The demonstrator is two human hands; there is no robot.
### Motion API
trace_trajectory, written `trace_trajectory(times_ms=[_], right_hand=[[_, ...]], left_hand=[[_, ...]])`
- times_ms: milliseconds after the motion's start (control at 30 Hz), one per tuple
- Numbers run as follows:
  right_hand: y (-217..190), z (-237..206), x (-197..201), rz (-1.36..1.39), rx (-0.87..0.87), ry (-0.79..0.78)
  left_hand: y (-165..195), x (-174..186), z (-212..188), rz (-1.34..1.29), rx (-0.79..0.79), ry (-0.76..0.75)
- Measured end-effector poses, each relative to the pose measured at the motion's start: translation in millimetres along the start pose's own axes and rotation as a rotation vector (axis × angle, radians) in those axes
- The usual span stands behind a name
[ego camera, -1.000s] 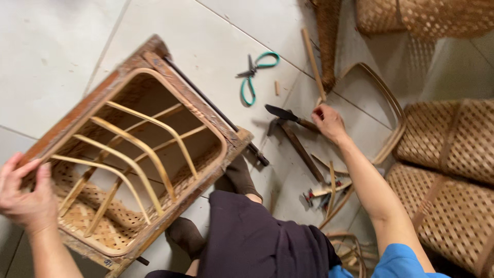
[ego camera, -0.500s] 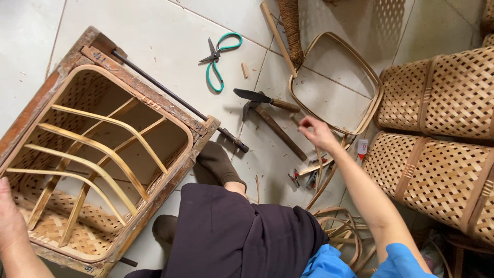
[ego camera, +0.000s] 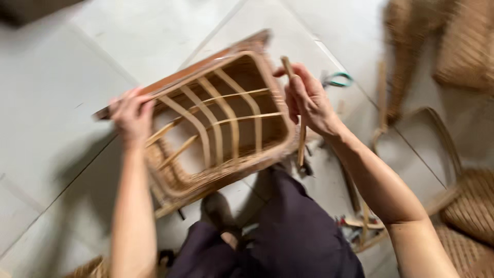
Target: The person sits on the floor fitting curved bamboo ribs into a woven basket held in a wooden jig, pressing the ribs into place and hammering the frame edges to secure them. They then lift the finished basket out of the jig and set it aside with other completed baskets.
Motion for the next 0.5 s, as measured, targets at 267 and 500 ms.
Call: trace_trajectory(times_ms=[267,500], right_hand=[[22.4,137.3,-176.9,-0.343,0.367,-0.251],[94.1,167.9,-212.7,-0.343,-0.031,0.006]], left_hand=[[2.3,-2.4,17.1,0.005,0.076,0.011],[-6.3,-11.8,18.5,-0.005,0.119,0.013]])
Point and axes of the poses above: each hand's wrist, its own z-axis towards the middle knuckle, its own x-axis out of the back of the hand, y = z × x, the point moved 3 cm from there along z, towards the middle knuckle, and after that the axes turned 9 degrees about -y, right-handed, at the moved point
